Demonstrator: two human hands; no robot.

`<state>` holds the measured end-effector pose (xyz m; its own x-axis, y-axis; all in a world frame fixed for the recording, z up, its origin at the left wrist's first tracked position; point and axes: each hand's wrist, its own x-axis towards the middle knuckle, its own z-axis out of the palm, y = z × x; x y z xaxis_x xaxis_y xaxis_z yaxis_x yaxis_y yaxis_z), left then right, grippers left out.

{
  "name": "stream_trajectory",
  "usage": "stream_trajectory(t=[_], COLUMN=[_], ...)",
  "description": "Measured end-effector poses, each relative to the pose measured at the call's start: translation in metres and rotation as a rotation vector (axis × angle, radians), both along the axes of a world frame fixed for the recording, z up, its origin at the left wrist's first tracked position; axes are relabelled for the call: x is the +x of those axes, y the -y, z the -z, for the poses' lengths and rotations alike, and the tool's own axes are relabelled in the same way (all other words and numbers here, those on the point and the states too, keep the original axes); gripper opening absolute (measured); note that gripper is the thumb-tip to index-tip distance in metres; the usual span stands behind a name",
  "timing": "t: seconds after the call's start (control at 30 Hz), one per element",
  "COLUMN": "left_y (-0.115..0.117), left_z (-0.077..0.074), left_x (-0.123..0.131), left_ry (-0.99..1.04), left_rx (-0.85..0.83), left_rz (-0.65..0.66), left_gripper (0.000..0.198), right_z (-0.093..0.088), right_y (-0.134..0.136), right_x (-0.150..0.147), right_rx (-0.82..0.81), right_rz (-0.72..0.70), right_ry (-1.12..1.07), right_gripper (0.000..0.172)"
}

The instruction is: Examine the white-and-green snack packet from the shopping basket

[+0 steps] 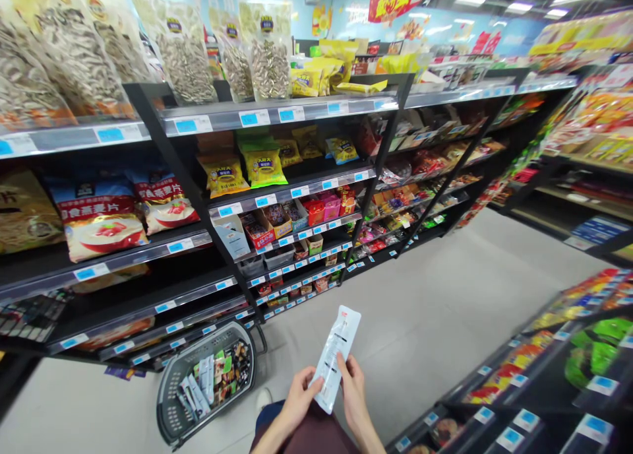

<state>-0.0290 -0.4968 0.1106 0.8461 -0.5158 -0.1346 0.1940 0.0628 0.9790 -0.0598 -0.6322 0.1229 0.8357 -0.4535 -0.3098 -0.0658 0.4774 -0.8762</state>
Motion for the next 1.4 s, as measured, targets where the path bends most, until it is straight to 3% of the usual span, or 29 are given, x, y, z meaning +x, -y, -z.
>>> stream_trajectory(t=[1.1, 1.4], left_y=[0.002, 0.003], left_z=[-0.002, 0.004], left_x=[0.003, 0.002], left_ry=[0.014, -0.046], left_rx=[0.017, -0.107], left_rz=[0.018, 0.005], left_gripper=[0.04, 0.037], right_z=[0.008, 0.014], right_y=[0.002, 0.005], right_x=[0.0, 0.002], right_rx=[0.058, 0.09], right_rz=[0.026, 0.037], right_ry=[-0.011, -0.015], right_gripper=[0.038, 0.037])
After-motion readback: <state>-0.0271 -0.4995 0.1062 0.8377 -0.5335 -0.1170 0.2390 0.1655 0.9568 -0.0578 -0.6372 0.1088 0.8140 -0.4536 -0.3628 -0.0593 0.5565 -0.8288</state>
